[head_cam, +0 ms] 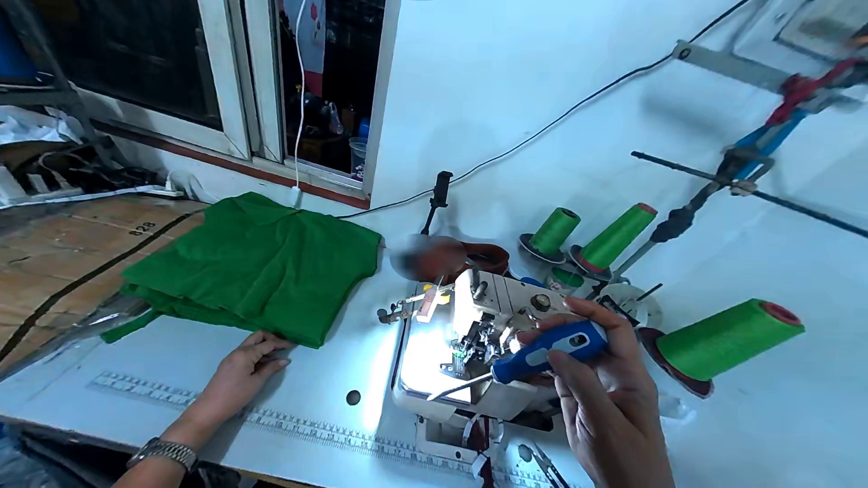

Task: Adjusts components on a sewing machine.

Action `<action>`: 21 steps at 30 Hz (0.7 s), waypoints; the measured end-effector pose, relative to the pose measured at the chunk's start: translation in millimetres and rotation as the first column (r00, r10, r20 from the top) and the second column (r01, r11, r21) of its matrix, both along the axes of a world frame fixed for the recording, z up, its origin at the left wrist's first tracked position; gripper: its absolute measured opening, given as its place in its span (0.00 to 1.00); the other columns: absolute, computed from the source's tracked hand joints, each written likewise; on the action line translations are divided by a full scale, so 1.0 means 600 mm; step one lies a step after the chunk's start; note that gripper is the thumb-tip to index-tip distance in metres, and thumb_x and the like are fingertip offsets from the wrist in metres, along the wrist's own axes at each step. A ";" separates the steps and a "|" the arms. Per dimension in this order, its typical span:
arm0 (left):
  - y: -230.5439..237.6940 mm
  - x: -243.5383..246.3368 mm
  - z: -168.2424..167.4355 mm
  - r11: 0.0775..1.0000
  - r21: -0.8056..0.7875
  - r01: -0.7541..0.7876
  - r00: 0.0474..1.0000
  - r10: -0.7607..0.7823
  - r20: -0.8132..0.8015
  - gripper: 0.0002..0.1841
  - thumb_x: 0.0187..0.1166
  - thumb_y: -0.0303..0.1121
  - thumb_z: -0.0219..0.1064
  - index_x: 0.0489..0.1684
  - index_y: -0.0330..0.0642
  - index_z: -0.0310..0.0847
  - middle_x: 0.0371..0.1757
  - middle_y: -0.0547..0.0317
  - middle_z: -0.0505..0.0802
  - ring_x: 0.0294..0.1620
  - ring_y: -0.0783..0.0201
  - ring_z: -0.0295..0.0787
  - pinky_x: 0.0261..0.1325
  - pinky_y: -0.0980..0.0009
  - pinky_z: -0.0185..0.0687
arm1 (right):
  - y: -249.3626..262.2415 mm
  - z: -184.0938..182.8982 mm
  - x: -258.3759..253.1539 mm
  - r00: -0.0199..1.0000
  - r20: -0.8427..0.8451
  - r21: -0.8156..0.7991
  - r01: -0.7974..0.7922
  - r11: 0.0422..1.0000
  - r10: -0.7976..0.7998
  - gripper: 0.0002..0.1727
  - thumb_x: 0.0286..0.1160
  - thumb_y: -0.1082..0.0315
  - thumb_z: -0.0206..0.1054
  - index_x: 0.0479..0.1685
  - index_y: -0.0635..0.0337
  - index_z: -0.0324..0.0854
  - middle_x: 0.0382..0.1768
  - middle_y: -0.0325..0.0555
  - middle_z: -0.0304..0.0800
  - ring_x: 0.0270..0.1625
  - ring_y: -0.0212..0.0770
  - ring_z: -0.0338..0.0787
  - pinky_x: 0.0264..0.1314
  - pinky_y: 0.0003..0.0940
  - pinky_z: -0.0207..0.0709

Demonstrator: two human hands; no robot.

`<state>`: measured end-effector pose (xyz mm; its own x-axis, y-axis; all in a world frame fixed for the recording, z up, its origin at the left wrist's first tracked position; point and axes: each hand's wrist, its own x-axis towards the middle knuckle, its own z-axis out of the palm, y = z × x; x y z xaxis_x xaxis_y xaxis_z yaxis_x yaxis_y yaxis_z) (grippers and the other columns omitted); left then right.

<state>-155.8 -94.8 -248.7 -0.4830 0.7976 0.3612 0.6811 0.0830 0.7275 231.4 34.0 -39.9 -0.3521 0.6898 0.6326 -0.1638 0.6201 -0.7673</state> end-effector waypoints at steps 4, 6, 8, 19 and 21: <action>0.000 -0.003 -0.016 0.997 0.077 -0.028 0.999 0.032 -0.045 0.09 0.72 0.24 0.72 0.48 0.36 0.91 0.55 0.45 0.87 0.45 0.54 0.89 0.50 0.52 0.87 | 0.010 0.008 0.005 0.992 0.064 0.126 0.099 0.987 -0.108 0.25 0.78 0.69 0.61 0.76 0.49 0.70 0.52 0.39 0.89 0.51 0.35 0.92 0.47 0.28 0.88; -0.003 -0.001 -0.019 0.990 0.124 -0.062 0.994 0.073 -0.084 0.11 0.76 0.30 0.66 0.48 0.35 0.90 0.56 0.43 0.86 0.46 0.53 0.88 0.49 0.52 0.86 | 0.011 0.007 -0.001 0.984 0.101 0.140 0.129 0.982 -0.144 0.25 0.77 0.70 0.61 0.76 0.51 0.70 0.52 0.38 0.89 0.51 0.34 0.92 0.46 0.27 0.89; -0.005 0.002 -0.017 0.981 0.166 -0.104 0.984 0.125 -0.125 0.15 0.78 0.35 0.61 0.47 0.33 0.90 0.56 0.40 0.85 0.48 0.48 0.86 0.49 0.47 0.83 | 0.012 0.006 -0.010 0.980 0.120 0.123 0.145 0.982 -0.160 0.26 0.76 0.71 0.60 0.77 0.53 0.69 0.52 0.40 0.89 0.49 0.33 0.92 0.44 0.26 0.88; -0.003 0.002 -0.021 0.988 0.138 -0.064 0.967 0.095 -0.238 0.29 0.78 0.54 0.55 0.49 0.36 0.91 0.56 0.38 0.86 0.59 0.39 0.83 0.61 0.38 0.76 | 0.022 0.012 -0.044 0.869 0.158 0.434 0.365 0.824 -0.468 0.26 0.77 0.62 0.69 0.74 0.58 0.77 0.54 0.46 0.84 0.42 0.28 0.87 0.41 0.21 0.83; 0.001 0.000 -0.027 0.992 0.126 -0.001 0.950 0.040 -0.310 0.34 0.75 0.64 0.55 0.51 0.41 0.92 0.57 0.39 0.87 0.60 0.37 0.83 0.62 0.35 0.73 | 0.023 0.013 -0.047 0.855 0.160 0.449 0.383 0.807 -0.494 0.26 0.78 0.62 0.70 0.74 0.59 0.77 0.53 0.47 0.85 0.40 0.28 0.86 0.39 0.21 0.82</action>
